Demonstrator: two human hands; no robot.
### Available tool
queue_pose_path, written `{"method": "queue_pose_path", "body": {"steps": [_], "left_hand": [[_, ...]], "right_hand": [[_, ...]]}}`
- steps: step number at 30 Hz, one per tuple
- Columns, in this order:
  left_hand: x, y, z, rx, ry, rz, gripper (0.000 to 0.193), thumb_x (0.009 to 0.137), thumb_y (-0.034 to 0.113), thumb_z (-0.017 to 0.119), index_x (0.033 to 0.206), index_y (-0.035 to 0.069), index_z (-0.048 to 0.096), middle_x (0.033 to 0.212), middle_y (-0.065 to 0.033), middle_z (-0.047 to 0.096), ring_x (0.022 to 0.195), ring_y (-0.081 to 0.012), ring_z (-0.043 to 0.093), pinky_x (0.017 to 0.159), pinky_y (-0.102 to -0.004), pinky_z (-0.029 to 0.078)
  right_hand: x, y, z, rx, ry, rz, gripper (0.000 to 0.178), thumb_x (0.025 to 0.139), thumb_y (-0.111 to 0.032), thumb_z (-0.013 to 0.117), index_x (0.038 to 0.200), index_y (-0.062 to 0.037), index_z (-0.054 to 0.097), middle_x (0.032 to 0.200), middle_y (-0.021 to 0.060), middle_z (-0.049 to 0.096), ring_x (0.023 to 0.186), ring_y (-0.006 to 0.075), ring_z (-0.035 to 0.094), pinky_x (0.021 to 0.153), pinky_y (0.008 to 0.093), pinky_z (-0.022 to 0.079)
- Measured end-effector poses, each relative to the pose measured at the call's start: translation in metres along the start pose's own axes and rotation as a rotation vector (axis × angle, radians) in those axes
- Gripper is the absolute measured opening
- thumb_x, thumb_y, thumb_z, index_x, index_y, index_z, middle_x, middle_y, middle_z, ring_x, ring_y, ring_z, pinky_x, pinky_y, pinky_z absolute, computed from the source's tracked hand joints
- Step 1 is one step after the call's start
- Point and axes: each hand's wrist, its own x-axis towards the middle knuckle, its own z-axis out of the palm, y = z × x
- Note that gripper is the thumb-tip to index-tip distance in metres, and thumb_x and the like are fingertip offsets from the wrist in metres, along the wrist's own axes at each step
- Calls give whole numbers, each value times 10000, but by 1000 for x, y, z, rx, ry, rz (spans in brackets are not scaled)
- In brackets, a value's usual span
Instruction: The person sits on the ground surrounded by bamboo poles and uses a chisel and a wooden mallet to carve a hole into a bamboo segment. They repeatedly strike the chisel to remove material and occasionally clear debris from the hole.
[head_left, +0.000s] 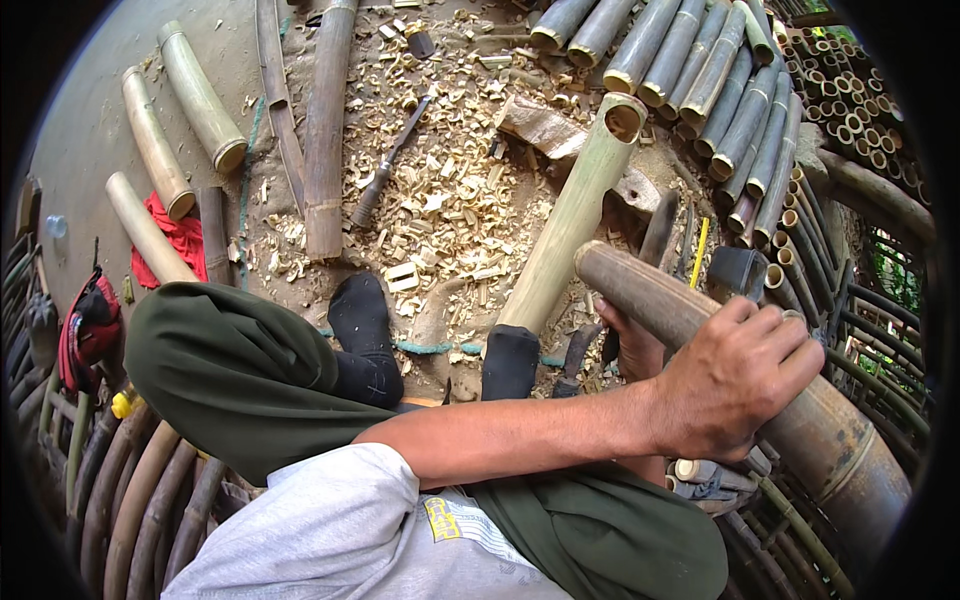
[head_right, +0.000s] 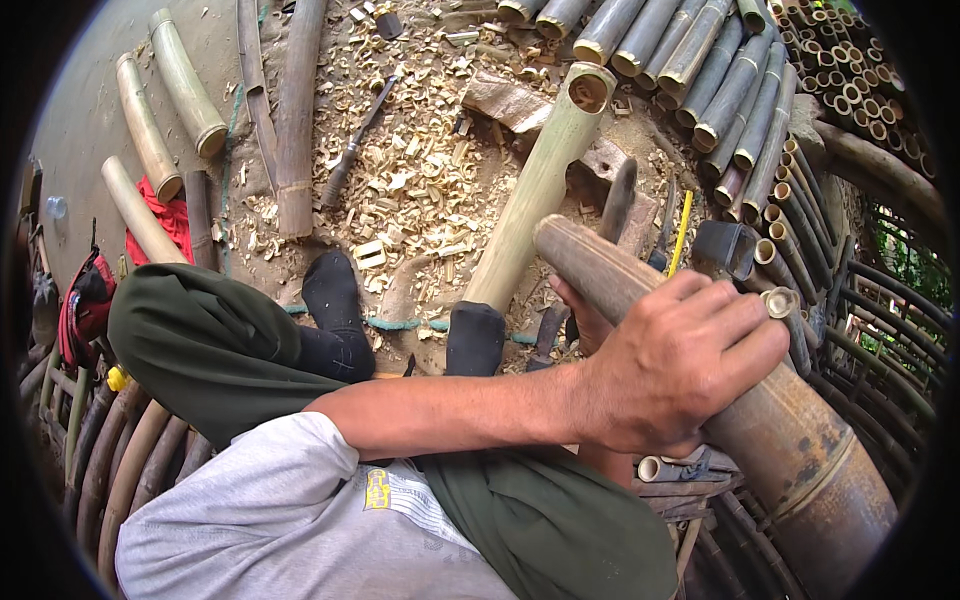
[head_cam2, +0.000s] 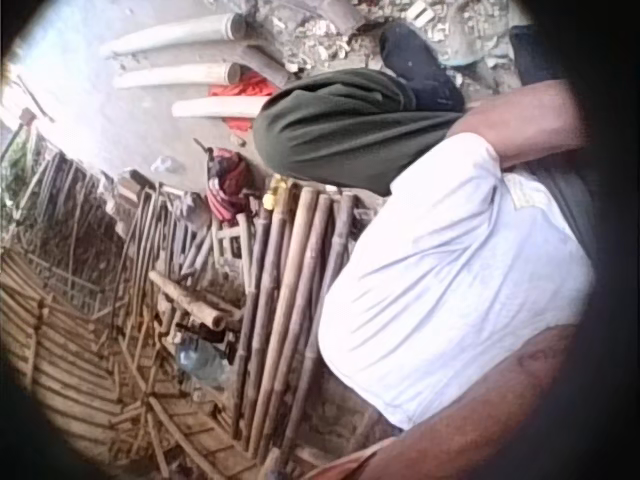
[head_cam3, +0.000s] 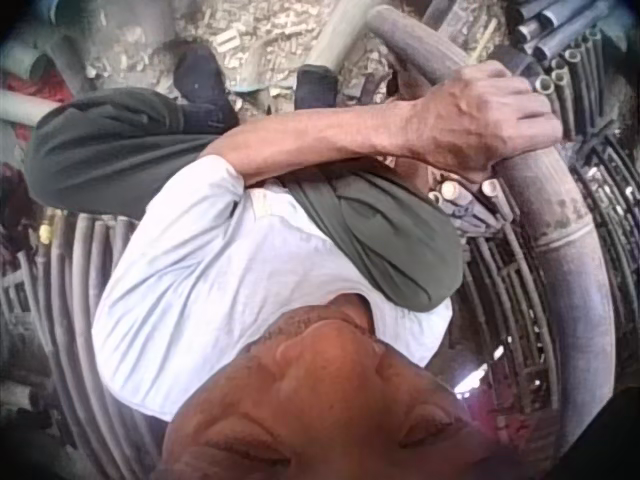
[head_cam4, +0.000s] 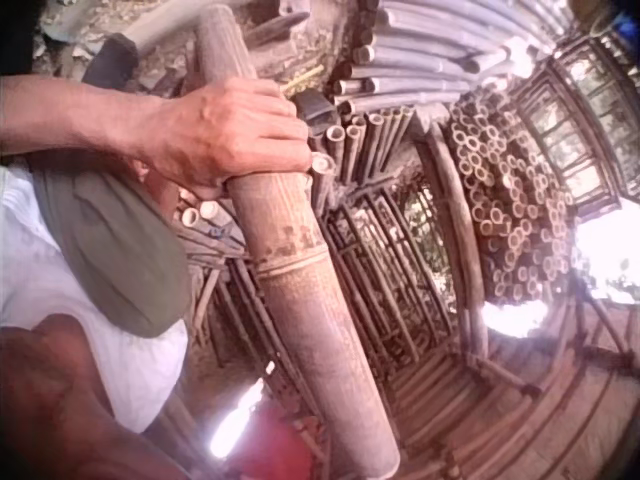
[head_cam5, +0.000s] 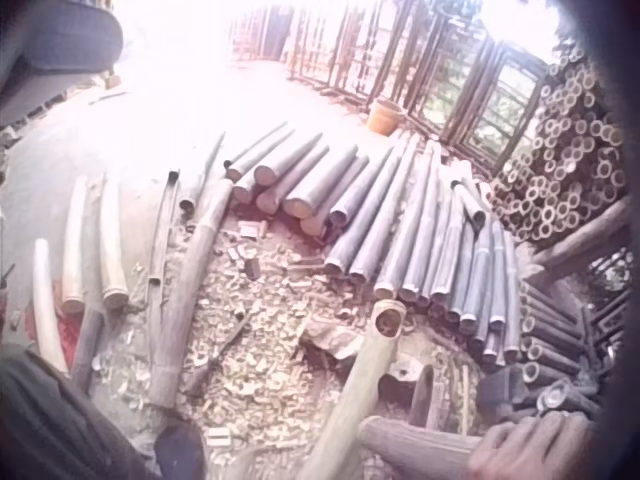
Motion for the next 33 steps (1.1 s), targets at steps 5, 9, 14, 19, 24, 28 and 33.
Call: {"method": "queue_pose_path", "body": {"steps": [5,9,14,19,24,28,33], "left_hand": [[-5,-20,-4,67,25,-10,521,554,135,798,1027,62,592,913,-81,562,854,-296,620,740,-427,474],[-14,-30,-1,70,36,-3,532,569,163,818,1050,75,607,915,-66,586,865,-286,638,757,-430,492],[-25,-28,5,116,118,3,548,566,165,832,1062,82,616,946,-57,607,873,-271,641,769,-424,497],[-25,-29,9,117,96,6,552,570,165,834,1075,87,626,963,-53,619,892,-265,650,780,-420,500],[-25,-30,7,120,122,1,543,588,173,831,1087,91,633,959,-52,624,900,-265,657,785,-420,502],[-27,-31,5,117,129,5,554,593,191,829,1103,90,636,969,-56,635,903,-270,663,793,-418,506],[-26,-29,-5,102,115,0,519,619,202,810,1095,86,640,970,-57,645,896,-264,666,792,-413,508]], "right_hand": [[41,-7,10,-423,-176,-106,250,981,-190,664,1153,-8,659,830,43,647,687,186,625,618,356,514],[56,-8,8,-664,-287,-135,244,984,-187,664,1150,-9,659,829,42,648,688,184,625,621,354,515],[63,-7,5,-846,-399,-158,237,987,-184,664,1147,-9,659,827,41,649,690,182,626,625,352,515],[64,-5,-7,-999,-477,-155,230,990,-181,664,1143,-10,660,825,40,650,691,179,626,628,349,515],[63,-3,-16,-1089,-545,-163,222,993,-177,663,1139,-10,660,824,39,651,693,177,627,632,347,515],[64,-4,-23,-1148,-585,-170,217,995,-175,663,1137,-11,661,822,38,652,694,175,627,634,345,515],[61,-3,-35,-1208,-626,-171,210,998,-172,663,1133,-11,661,821,37,654,696,172,628,638,342,515]]}}
